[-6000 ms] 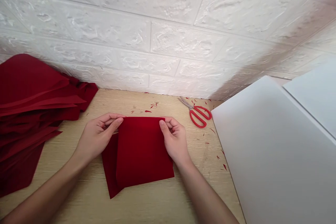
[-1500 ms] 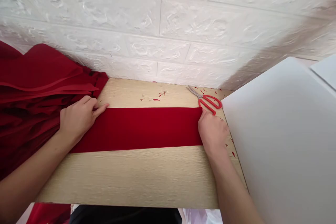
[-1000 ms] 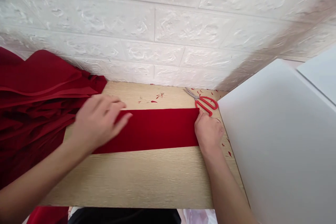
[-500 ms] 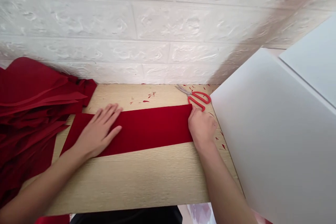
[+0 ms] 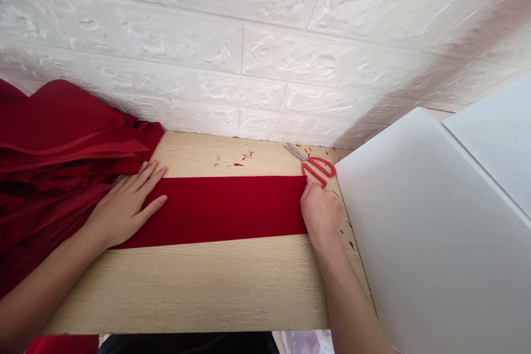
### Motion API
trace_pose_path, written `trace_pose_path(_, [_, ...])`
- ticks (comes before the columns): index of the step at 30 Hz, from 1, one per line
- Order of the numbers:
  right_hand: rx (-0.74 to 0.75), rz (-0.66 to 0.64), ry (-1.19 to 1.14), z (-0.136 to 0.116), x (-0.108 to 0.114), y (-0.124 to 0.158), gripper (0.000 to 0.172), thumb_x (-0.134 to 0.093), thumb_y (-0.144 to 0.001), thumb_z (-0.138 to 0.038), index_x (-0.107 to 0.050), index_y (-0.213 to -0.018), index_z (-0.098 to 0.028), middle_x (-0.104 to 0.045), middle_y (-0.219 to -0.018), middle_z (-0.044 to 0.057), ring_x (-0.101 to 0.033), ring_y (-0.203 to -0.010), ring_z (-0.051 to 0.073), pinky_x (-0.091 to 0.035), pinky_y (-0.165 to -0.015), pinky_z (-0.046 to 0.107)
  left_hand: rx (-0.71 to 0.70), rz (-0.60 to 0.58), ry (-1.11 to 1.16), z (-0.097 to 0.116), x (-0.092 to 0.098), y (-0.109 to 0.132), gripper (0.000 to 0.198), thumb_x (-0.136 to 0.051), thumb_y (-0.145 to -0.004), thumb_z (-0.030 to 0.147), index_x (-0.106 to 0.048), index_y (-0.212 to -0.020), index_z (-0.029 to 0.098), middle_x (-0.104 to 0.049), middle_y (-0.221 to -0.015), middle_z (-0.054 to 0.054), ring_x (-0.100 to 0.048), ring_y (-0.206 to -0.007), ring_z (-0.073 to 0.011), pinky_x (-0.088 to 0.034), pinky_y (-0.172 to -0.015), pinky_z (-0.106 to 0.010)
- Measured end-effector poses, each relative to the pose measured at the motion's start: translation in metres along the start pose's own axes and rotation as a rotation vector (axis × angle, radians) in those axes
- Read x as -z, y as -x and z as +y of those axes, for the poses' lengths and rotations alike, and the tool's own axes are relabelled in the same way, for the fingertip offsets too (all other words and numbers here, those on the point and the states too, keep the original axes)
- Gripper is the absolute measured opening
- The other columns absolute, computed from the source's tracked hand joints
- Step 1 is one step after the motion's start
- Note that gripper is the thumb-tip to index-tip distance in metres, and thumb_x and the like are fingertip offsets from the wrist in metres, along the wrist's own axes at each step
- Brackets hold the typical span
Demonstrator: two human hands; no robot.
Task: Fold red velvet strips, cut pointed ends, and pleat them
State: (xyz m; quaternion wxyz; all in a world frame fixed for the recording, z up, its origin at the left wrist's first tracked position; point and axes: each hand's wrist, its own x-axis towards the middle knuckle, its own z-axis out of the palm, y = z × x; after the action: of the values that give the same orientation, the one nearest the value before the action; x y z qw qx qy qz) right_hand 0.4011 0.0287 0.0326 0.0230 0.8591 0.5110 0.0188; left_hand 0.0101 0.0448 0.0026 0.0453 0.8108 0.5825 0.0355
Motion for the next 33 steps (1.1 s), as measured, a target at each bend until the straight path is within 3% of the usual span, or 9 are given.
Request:
trace_pose_path(3, [0.015,0.002,-0.006,0.002,-0.001,0.0,0.067,-0.017,-0.104,-0.039,-0.076,-0.108,-0.008,-0.067,-0.073,0.023,-0.07,-0.076,0.038,-0.055,-0.071,0.054,0.016,0.025,0.028,-0.002,0.0,0.001,0.066,-0.027,-0.102,0.052,-0.036,-0.156,0.017,-0.029,-0.166,-0.013,-0.035,-0.149,-0.0374,-0.036,-0.115,-0.058])
trace_pose_path(7, [0.005,0.027,-0.022,0.003,-0.003,-0.001,0.066,-0.019,-0.104,-0.038,-0.077,-0.104,-0.007,-0.066,-0.071,0.023,-0.07,-0.076,0.039,-0.055,-0.07,0.054,0.101,0.163,-0.006,0.007,0.008,0.006,0.055,-0.033,-0.101,0.048,-0.054,-0.14,0.016,-0.054,-0.146,-0.018,-0.052,-0.13,-0.0379,-0.046,-0.107,-0.052])
trace_pose_path(11, [-0.014,-0.015,-0.03,0.001,-0.001,-0.002,0.063,-0.022,-0.104,-0.036,-0.076,-0.103,-0.004,-0.068,-0.075,0.024,-0.073,-0.081,0.042,-0.055,-0.073,0.055,0.222,0.256,-0.285,0.028,0.024,0.015,0.061,-0.035,-0.099,0.053,-0.054,-0.136,0.008,-0.063,-0.118,-0.027,-0.06,-0.105,-0.044,-0.054,-0.078,-0.051])
trace_pose_path(15, [-0.021,-0.012,-0.046,0.003,-0.005,-0.004,0.063,-0.022,-0.104,-0.038,-0.075,-0.104,-0.005,-0.067,-0.073,0.024,-0.073,-0.081,0.041,-0.055,-0.073,0.056,0.395,0.148,-0.281,0.041,0.039,0.017,0.065,-0.026,-0.1,0.055,-0.049,-0.138,0.007,-0.067,-0.1,-0.027,-0.067,-0.073,-0.0407,-0.047,-0.049,-0.043])
trace_pose_path(19, [0.007,0.144,-0.147,0.009,-0.018,-0.006,0.065,-0.023,-0.103,-0.044,-0.077,-0.09,-0.01,-0.06,-0.059,0.018,-0.07,-0.07,0.039,-0.054,-0.068,0.057,0.564,-0.024,-0.086,0.042,0.046,0.011,0.053,-0.026,-0.103,0.043,-0.041,-0.14,0.009,-0.071,-0.109,-0.027,-0.072,-0.078,-0.0419,-0.052,-0.063,-0.048])
trace_pose_path(22, [0.077,0.235,-0.156,0.009,-0.024,-0.004,0.064,-0.024,-0.103,-0.043,-0.076,-0.08,-0.012,-0.056,-0.053,0.016,-0.067,-0.063,0.036,-0.053,-0.063,0.053,0.635,-0.101,-0.079,0.042,0.048,0.009,0.05,-0.025,-0.104,0.039,-0.037,-0.141,0.009,-0.071,-0.113,-0.027,-0.073,-0.086,-0.0428,-0.054,-0.071,-0.049])
trace_pose_path(26, [0.056,0.159,-0.05,0.001,-0.02,-0.001,0.057,-0.032,-0.102,-0.035,-0.076,-0.078,-0.01,-0.062,-0.058,0.02,-0.068,-0.062,0.034,-0.051,-0.06,0.047,0.577,-0.032,-0.195,0.044,0.041,0.014,0.05,-0.023,-0.105,0.037,-0.041,-0.142,0.009,-0.069,-0.119,-0.025,-0.071,-0.092,-0.0403,-0.055,-0.067,-0.048])
trace_pose_path(29, [0.074,0.12,-0.013,-0.003,-0.014,-0.002,0.055,-0.031,-0.103,-0.031,-0.076,-0.08,-0.01,-0.065,-0.059,0.02,-0.07,-0.064,0.034,-0.051,-0.06,0.046,0.396,0.134,-0.324,0.038,0.032,0.017,0.049,-0.026,-0.104,0.028,-0.049,-0.141,0.007,-0.065,-0.122,-0.027,-0.064,-0.108,-0.0405,-0.056,-0.068,-0.045])
trace_pose_path(33, [0.203,0.077,0.069,-0.002,-0.011,-0.007,0.051,-0.03,-0.099,-0.017,-0.076,-0.079,-0.011,-0.069,-0.064,0.021,-0.071,-0.063,0.032,-0.051,-0.058,0.043,0.124,0.259,-0.359,0.023,0.023,0.018,0.045,-0.034,-0.098,0.011,-0.061,-0.133,0.007,-0.061,-0.136,-0.024,-0.054,-0.126,-0.0419,-0.056,-0.087,-0.05])
